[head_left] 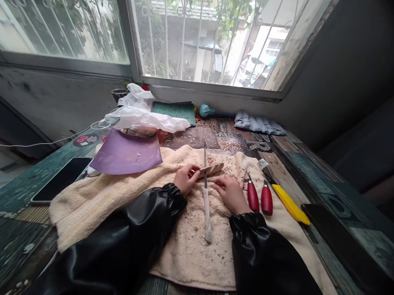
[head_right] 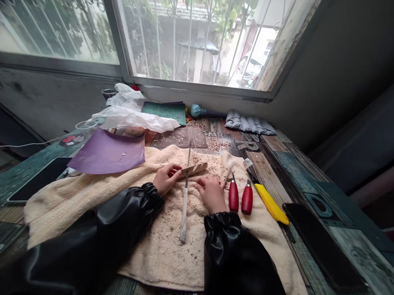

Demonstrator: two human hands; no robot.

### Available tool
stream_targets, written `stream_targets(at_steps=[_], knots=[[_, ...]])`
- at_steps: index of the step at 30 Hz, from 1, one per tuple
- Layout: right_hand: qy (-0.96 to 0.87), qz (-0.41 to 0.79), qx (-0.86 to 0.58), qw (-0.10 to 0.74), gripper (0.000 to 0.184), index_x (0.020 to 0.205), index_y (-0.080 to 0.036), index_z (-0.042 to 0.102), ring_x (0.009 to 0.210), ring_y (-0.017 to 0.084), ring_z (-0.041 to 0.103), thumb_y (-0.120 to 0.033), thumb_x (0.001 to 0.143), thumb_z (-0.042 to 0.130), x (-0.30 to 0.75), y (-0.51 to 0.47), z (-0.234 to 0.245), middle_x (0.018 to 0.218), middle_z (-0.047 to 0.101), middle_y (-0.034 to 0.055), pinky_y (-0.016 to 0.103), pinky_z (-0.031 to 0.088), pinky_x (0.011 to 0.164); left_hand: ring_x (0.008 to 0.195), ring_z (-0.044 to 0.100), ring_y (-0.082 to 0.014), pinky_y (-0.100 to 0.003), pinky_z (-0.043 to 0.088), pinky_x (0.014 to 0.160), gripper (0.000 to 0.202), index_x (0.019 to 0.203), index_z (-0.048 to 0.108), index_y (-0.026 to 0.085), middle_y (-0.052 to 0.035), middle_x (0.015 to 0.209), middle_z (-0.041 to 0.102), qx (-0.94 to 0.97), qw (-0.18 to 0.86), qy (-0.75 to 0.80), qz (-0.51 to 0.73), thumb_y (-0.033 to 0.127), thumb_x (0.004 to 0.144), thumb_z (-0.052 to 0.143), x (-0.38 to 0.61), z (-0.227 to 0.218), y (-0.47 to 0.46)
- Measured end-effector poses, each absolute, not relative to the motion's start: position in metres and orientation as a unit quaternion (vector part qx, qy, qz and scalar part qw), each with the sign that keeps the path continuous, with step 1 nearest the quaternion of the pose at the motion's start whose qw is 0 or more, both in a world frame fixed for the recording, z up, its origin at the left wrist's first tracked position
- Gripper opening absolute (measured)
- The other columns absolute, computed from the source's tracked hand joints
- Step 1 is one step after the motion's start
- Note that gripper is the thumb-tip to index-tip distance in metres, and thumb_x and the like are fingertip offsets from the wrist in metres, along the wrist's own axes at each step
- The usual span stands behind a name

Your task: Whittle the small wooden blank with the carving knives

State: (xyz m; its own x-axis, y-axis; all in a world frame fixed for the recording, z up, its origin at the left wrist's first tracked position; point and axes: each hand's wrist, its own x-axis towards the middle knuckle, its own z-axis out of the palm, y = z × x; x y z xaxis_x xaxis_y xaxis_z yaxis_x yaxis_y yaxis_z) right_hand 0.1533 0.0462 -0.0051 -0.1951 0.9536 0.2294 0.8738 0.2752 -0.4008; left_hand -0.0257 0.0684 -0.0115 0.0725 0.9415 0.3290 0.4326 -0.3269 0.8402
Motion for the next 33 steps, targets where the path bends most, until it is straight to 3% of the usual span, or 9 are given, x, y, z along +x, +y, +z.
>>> stream_targets(at_steps=[5, 8, 12, 16, 22, 25, 33], knots=[[-0.736, 0.130, -0.603, 0.277, 0.023, 0.064, -0.020, 0.058, 0.072, 0.017, 0.051, -0.040, 0.072, 0.051, 0.156, 0.047, -0.003, 0.070, 0.060, 0.0015, 0.032, 0.029, 0.069, 0.062, 0.054, -0.0109, -0.022, 0.047, 0.057, 0.018, 0.083, 0.058, 0.017, -0.0021, 0.074, 0.060, 0.679, 0.273, 0.508, 0.453, 0.031, 0.075, 0.049, -0.026, -0.010, 0.067], [-0.715, 0.150, -0.596, 0.334, 0.026, 0.067, -0.019, 0.058, 0.066, 0.015, 0.051, -0.042, 0.074, 0.048, 0.161, 0.046, 0.000, 0.068, 0.060, 0.0017, 0.029, 0.033, 0.065, 0.062, 0.054, -0.0110, -0.023, 0.047, 0.058, 0.018, 0.083, 0.058, 0.017, -0.0021, 0.074, 0.060, 0.680, 0.271, 0.509, 0.454, 0.030, 0.075, 0.049, -0.026, -0.010, 0.067], [-0.676, 0.054, -0.631, 0.377, 0.022, 0.080, -0.019, 0.059, 0.075, 0.018, 0.051, -0.035, 0.077, 0.044, 0.168, 0.049, 0.001, 0.080, 0.060, 0.0054, 0.032, 0.033, 0.069, 0.062, 0.054, -0.0111, -0.023, 0.047, 0.058, 0.017, 0.083, 0.058, 0.017, -0.0021, 0.073, 0.060, 0.679, 0.271, 0.509, 0.454, 0.030, 0.075, 0.049, -0.026, -0.012, 0.067], [-0.658, -0.037, -0.666, 0.350, 0.035, 0.106, -0.019, 0.053, 0.094, 0.026, 0.044, -0.031, 0.074, 0.046, 0.172, 0.052, 0.000, 0.105, 0.053, 0.0110, 0.039, 0.029, 0.075, 0.063, 0.055, -0.0112, -0.023, 0.047, 0.058, 0.017, 0.083, 0.058, 0.017, -0.0022, 0.074, 0.060, 0.679, 0.270, 0.511, 0.453, 0.029, 0.075, 0.050, -0.026, -0.013, 0.068], [-0.747, 0.046, -0.622, 0.230, 0.022, 0.086, -0.030, 0.064, 0.091, 0.024, 0.044, -0.042, 0.070, 0.054, 0.180, 0.045, 0.001, 0.094, 0.056, 0.0037, 0.037, 0.026, 0.073, 0.062, 0.055, -0.0111, -0.022, 0.047, 0.057, 0.016, 0.082, 0.058, 0.017, -0.0022, 0.074, 0.060, 0.680, 0.264, 0.513, 0.452, 0.028, 0.075, 0.050, -0.026, -0.011, 0.068], [-0.763, 0.063, -0.613, 0.195, 0.017, 0.075, -0.027, 0.064, 0.088, 0.023, 0.047, -0.040, 0.070, 0.054, 0.184, 0.045, 0.000, 0.086, 0.059, 0.0026, 0.035, 0.025, 0.070, 0.062, 0.055, -0.0112, -0.023, 0.047, 0.058, 0.016, 0.082, 0.058, 0.016, -0.0024, 0.074, 0.060, 0.681, 0.265, 0.514, 0.450, 0.028, 0.075, 0.050, -0.026, -0.010, 0.068], [-0.743, 0.088, -0.617, 0.243, 0.024, 0.070, -0.021, 0.061, 0.080, 0.019, 0.051, -0.031, 0.079, 0.041, 0.184, 0.048, -0.002, 0.078, 0.063, 0.0029, 0.033, 0.026, 0.070, 0.063, 0.054, -0.0110, -0.022, 0.046, 0.058, 0.016, 0.083, 0.057, 0.016, -0.0025, 0.076, 0.060, 0.680, 0.270, 0.510, 0.453, 0.027, 0.076, 0.049, -0.026, -0.011, 0.067]])
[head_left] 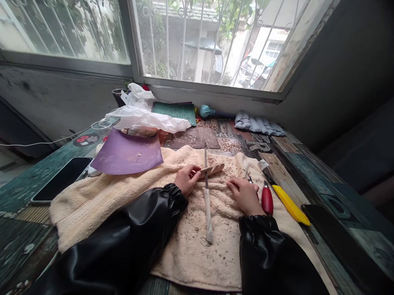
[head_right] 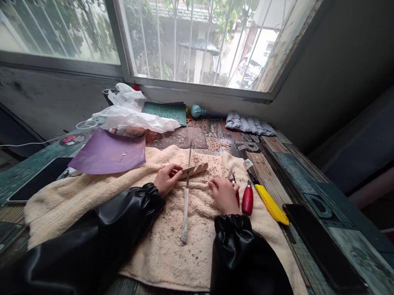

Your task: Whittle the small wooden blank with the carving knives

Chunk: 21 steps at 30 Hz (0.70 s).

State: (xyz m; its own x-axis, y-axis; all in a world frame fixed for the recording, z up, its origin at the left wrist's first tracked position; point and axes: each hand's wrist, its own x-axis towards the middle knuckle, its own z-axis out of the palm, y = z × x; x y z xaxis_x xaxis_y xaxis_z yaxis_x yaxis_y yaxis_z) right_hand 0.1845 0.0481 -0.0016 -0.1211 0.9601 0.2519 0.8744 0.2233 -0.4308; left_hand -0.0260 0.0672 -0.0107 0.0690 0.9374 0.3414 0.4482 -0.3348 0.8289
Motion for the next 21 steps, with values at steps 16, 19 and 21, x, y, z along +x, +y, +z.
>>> stream_targets(at_steps=[16, 19, 21], knots=[[-0.720, 0.132, -0.608, 0.308, 0.033, 0.081, -0.017, 0.056, 0.062, 0.013, 0.048, -0.042, 0.081, 0.035, 0.157, 0.022, 0.022, 0.075, 0.058, 0.0042, 0.025, 0.034, 0.060, 0.062, 0.054, -0.0105, -0.022, 0.046, 0.057, 0.014, 0.081, 0.057, 0.016, -0.0019, 0.074, 0.060, 0.678, 0.270, 0.512, 0.454, 0.026, 0.075, 0.050, -0.026, -0.008, 0.066], [-0.752, 0.171, -0.590, 0.240, 0.039, 0.102, -0.018, 0.052, 0.068, 0.016, 0.049, -0.046, 0.077, 0.043, 0.137, 0.008, 0.024, 0.075, 0.058, 0.0036, 0.026, 0.035, 0.062, 0.061, 0.054, -0.0102, -0.022, 0.046, 0.057, 0.015, 0.082, 0.057, 0.016, -0.0021, 0.075, 0.060, 0.681, 0.271, 0.510, 0.451, 0.026, 0.075, 0.050, -0.026, -0.008, 0.066], [-0.769, 0.161, -0.588, 0.196, 0.040, 0.104, -0.019, 0.052, 0.074, 0.018, 0.049, -0.044, 0.072, 0.050, 0.128, 0.002, 0.022, 0.071, 0.057, 0.0024, 0.029, 0.035, 0.067, 0.061, 0.054, -0.0101, -0.022, 0.046, 0.058, 0.015, 0.082, 0.057, 0.016, -0.0023, 0.076, 0.060, 0.681, 0.271, 0.509, 0.451, 0.025, 0.075, 0.050, -0.025, -0.008, 0.066]])
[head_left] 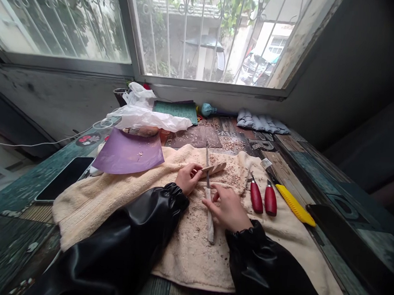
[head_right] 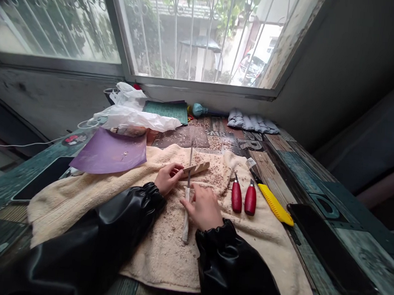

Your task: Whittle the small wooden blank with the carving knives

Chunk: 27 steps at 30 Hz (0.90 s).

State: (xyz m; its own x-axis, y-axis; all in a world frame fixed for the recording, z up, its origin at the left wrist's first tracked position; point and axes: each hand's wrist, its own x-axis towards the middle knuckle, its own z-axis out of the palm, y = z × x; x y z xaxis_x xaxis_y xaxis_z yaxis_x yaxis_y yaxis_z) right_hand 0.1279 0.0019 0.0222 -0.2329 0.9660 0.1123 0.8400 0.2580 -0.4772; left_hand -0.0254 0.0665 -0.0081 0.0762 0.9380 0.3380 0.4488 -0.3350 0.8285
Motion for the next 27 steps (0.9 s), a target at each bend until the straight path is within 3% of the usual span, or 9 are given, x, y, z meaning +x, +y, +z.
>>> stream_targets(at_steps=[4, 9, 12, 14, 19, 24, 27], knots=[[-0.752, 0.117, -0.620, 0.192, 0.027, 0.096, -0.023, 0.056, 0.082, 0.021, 0.048, -0.036, 0.073, 0.050, 0.128, 0.001, 0.022, 0.070, 0.058, 0.0014, 0.036, 0.032, 0.075, 0.062, 0.054, -0.0104, -0.022, 0.046, 0.058, 0.015, 0.082, 0.057, 0.015, -0.0024, 0.076, 0.060, 0.681, 0.269, 0.512, 0.449, 0.026, 0.075, 0.050, -0.025, -0.008, 0.067], [-0.697, 0.096, -0.655, 0.275, 0.029, 0.100, -0.016, 0.054, 0.073, 0.017, 0.051, -0.029, 0.079, 0.039, 0.156, 0.016, 0.025, 0.091, 0.056, 0.0079, 0.030, 0.037, 0.068, 0.063, 0.054, -0.0110, -0.022, 0.046, 0.057, 0.016, 0.082, 0.057, 0.016, -0.0021, 0.073, 0.059, 0.682, 0.271, 0.513, 0.445, 0.029, 0.075, 0.050, -0.025, -0.009, 0.067], [-0.684, 0.039, -0.671, 0.285, 0.027, 0.098, -0.016, 0.055, 0.083, 0.020, 0.050, -0.025, 0.076, 0.041, 0.165, 0.020, 0.025, 0.095, 0.055, 0.0096, 0.032, 0.036, 0.073, 0.062, 0.054, -0.0108, -0.022, 0.046, 0.057, 0.016, 0.082, 0.057, 0.016, -0.0021, 0.074, 0.059, 0.681, 0.275, 0.510, 0.448, 0.029, 0.075, 0.050, -0.025, -0.009, 0.067], [-0.695, 0.043, -0.663, 0.274, 0.026, 0.095, -0.017, 0.056, 0.085, 0.022, 0.049, -0.028, 0.076, 0.043, 0.161, 0.018, 0.025, 0.089, 0.057, 0.0084, 0.033, 0.036, 0.072, 0.063, 0.054, -0.0108, -0.022, 0.047, 0.058, 0.016, 0.082, 0.057, 0.016, -0.0021, 0.074, 0.059, 0.681, 0.275, 0.509, 0.450, 0.029, 0.075, 0.050, -0.026, -0.009, 0.066], [-0.749, 0.165, -0.609, 0.200, 0.029, 0.093, -0.018, 0.056, 0.064, 0.015, 0.050, -0.038, 0.077, 0.043, 0.136, 0.005, 0.024, 0.067, 0.056, 0.0013, 0.024, 0.035, 0.059, 0.061, 0.053, -0.0101, -0.022, 0.046, 0.058, 0.014, 0.083, 0.057, 0.016, -0.0019, 0.075, 0.059, 0.688, 0.258, 0.507, 0.450, 0.026, 0.075, 0.051, -0.025, -0.009, 0.066], [-0.767, 0.120, -0.615, 0.138, 0.018, 0.068, -0.018, 0.053, 0.068, 0.015, 0.049, -0.030, 0.077, 0.043, 0.130, 0.001, 0.022, 0.065, 0.056, 0.0025, 0.024, 0.031, 0.061, 0.060, 0.052, -0.0092, -0.021, 0.047, 0.056, 0.013, 0.084, 0.056, 0.017, -0.0018, 0.076, 0.059, 0.698, 0.245, 0.495, 0.456, 0.022, 0.072, 0.054, -0.024, -0.009, 0.065], [-0.741, 0.125, -0.645, 0.138, 0.018, 0.072, -0.018, 0.051, 0.066, 0.014, 0.050, -0.025, 0.080, 0.037, 0.137, 0.002, 0.026, 0.069, 0.057, 0.0036, 0.023, 0.030, 0.058, 0.060, 0.053, -0.0091, -0.021, 0.047, 0.055, 0.013, 0.084, 0.056, 0.017, -0.0019, 0.077, 0.058, 0.703, 0.242, 0.485, 0.460, 0.022, 0.072, 0.054, -0.024, -0.009, 0.064]])
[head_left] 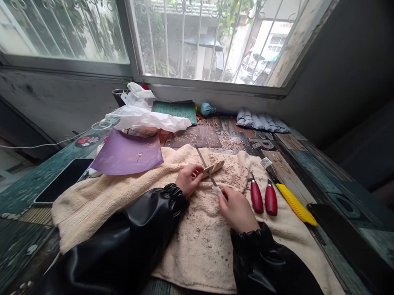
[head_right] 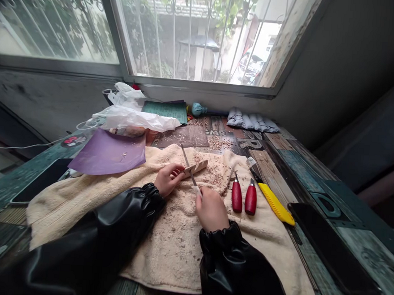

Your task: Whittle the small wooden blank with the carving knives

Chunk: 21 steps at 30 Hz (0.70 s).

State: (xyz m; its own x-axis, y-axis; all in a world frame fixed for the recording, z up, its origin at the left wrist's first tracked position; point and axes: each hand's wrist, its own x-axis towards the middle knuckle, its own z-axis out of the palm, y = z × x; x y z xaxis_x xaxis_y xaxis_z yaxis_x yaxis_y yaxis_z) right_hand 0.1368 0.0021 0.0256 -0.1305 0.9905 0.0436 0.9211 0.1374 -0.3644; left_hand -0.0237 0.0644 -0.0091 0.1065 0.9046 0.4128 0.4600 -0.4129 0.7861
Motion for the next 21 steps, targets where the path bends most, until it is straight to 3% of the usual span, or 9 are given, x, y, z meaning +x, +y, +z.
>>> stream_targets(at_steps=[5, 21], knots=[[-0.712, 0.154, -0.675, 0.119, 0.018, 0.079, -0.018, 0.049, 0.061, 0.014, 0.051, -0.021, 0.082, 0.032, 0.145, 0.004, 0.031, 0.068, 0.058, 0.0042, 0.022, 0.027, 0.053, 0.062, 0.053, -0.0089, -0.020, 0.048, 0.056, 0.013, 0.084, 0.056, 0.016, -0.0025, 0.079, 0.057, 0.725, 0.242, 0.457, 0.456, 0.024, 0.074, 0.053, -0.023, -0.009, 0.064], [-0.706, 0.138, -0.690, 0.081, 0.023, 0.083, -0.019, 0.053, 0.066, 0.015, 0.054, -0.028, 0.084, 0.032, 0.146, -0.005, 0.034, 0.071, 0.061, 0.0049, 0.023, 0.027, 0.054, 0.064, 0.054, -0.0086, -0.020, 0.050, 0.059, 0.015, 0.087, 0.057, 0.016, -0.0030, 0.080, 0.055, 0.756, 0.203, 0.435, 0.445, 0.021, 0.075, 0.051, -0.023, -0.011, 0.062]])
